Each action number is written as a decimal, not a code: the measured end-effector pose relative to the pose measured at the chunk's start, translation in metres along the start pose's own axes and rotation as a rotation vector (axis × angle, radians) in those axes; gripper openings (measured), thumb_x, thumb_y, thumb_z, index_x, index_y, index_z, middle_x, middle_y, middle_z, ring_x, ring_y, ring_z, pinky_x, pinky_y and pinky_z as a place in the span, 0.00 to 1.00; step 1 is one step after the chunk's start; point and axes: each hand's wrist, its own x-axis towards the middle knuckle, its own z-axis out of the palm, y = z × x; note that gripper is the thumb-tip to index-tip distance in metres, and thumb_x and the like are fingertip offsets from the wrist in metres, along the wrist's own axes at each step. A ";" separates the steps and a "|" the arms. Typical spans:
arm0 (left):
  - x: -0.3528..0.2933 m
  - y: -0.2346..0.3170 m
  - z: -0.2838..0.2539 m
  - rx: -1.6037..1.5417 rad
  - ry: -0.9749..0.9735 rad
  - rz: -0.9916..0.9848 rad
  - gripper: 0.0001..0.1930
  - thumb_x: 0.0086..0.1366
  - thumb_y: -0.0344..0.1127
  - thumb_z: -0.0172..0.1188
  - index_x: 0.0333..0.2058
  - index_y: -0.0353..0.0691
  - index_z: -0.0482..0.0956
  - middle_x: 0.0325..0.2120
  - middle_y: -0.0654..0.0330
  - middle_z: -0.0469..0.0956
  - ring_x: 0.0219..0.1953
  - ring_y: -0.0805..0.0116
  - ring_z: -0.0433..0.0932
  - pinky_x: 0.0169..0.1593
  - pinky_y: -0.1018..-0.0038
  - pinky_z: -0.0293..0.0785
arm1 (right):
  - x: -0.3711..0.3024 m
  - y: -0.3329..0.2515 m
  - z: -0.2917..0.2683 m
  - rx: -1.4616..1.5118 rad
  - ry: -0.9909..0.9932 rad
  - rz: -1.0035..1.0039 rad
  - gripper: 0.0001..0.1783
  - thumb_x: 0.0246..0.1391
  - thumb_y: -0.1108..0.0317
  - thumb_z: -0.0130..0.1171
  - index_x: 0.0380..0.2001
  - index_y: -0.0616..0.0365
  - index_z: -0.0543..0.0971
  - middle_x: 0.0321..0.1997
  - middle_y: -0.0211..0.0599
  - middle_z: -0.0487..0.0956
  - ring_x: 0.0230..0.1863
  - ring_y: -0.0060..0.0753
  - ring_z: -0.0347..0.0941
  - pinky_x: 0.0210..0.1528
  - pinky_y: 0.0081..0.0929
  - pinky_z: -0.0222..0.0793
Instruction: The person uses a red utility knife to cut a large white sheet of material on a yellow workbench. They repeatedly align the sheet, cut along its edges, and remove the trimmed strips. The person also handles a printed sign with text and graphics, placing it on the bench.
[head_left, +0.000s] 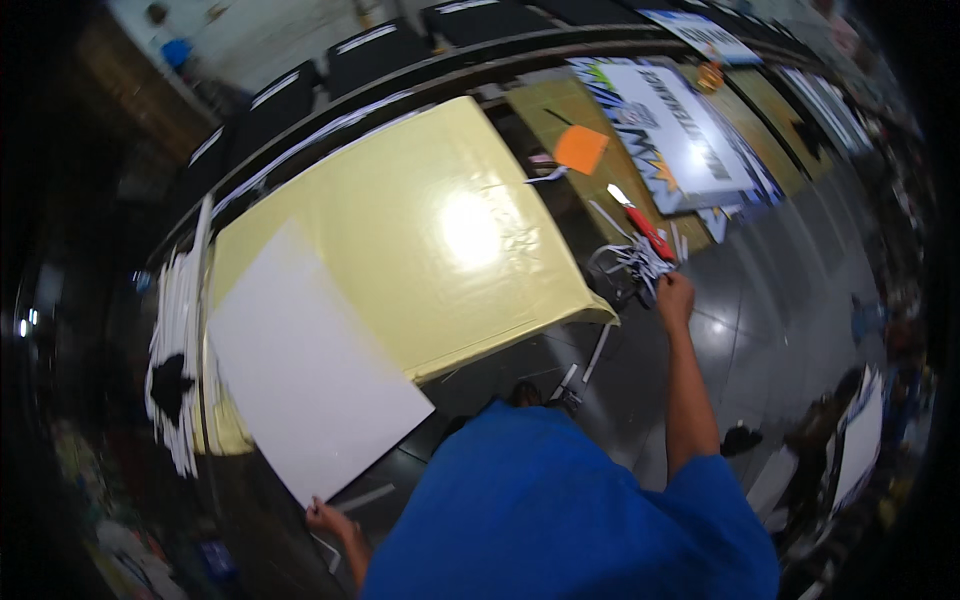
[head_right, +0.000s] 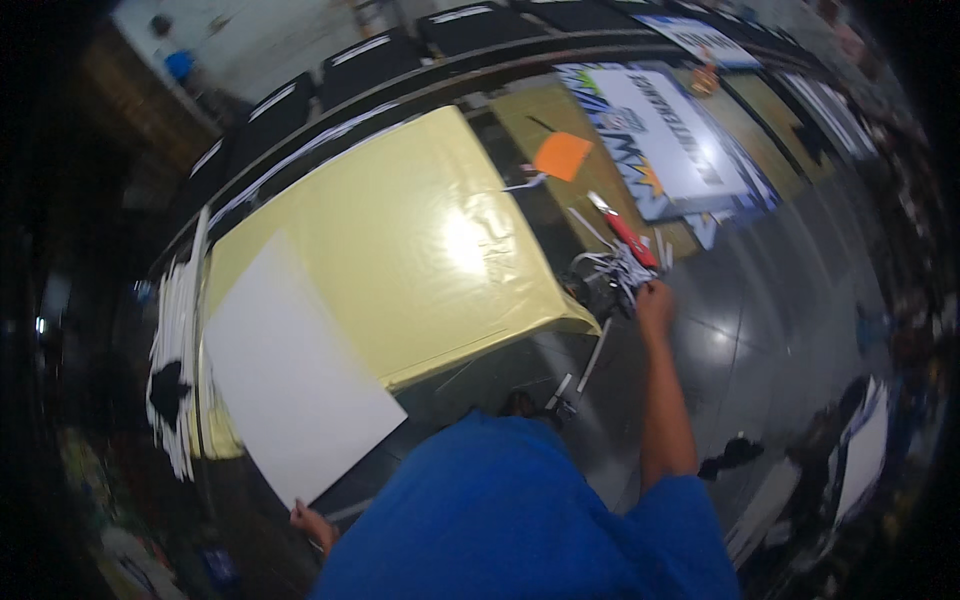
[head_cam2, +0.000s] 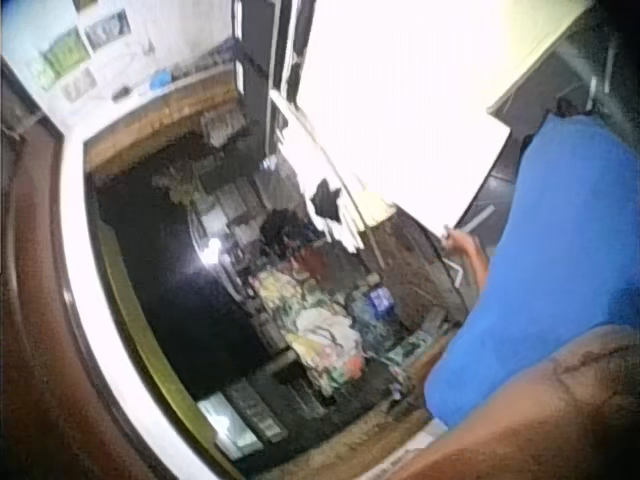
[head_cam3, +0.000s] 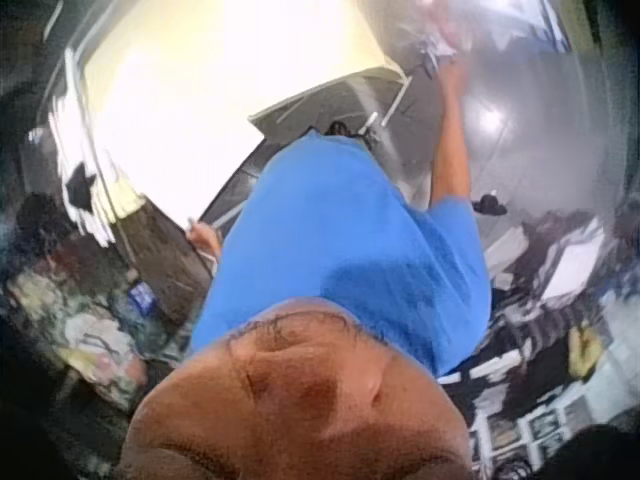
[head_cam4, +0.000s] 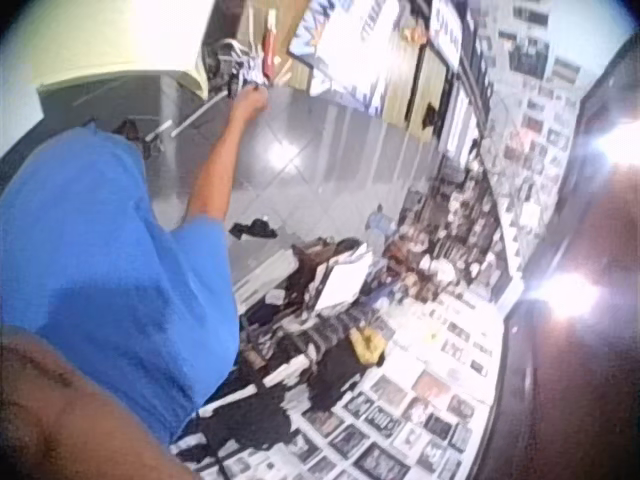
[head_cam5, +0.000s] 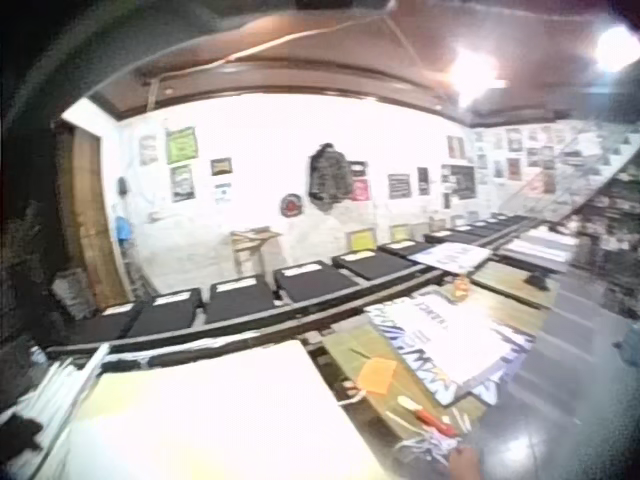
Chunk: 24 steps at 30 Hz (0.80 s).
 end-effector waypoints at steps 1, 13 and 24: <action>-0.021 0.003 0.012 -0.030 0.027 0.022 0.27 0.68 0.40 0.58 0.58 0.30 0.60 0.55 0.46 0.63 0.56 0.56 0.66 0.58 0.62 0.66 | 0.004 0.005 0.003 -0.023 0.034 -0.011 0.12 0.50 0.64 0.57 0.30 0.63 0.82 0.29 0.53 0.80 0.30 0.53 0.78 0.35 0.41 0.70; -0.044 0.048 0.029 -0.876 0.073 -0.489 0.35 0.64 0.31 0.63 0.60 0.38 0.47 0.57 0.45 0.59 0.56 0.53 0.65 0.59 0.46 0.64 | -0.018 0.053 0.003 1.006 -0.141 0.514 0.19 0.57 0.56 0.64 0.45 0.55 0.74 0.35 0.29 0.75 0.34 0.23 0.72 0.31 0.24 0.67; -0.044 0.042 -0.008 -1.190 -0.441 -0.475 0.13 0.64 0.27 0.62 0.45 0.45 0.70 0.40 0.63 0.75 0.35 0.72 0.74 0.49 0.62 0.76 | -0.184 -0.027 0.023 0.745 -0.389 0.015 0.21 0.62 0.61 0.57 0.54 0.62 0.72 0.48 0.40 0.76 0.47 0.33 0.75 0.46 0.27 0.72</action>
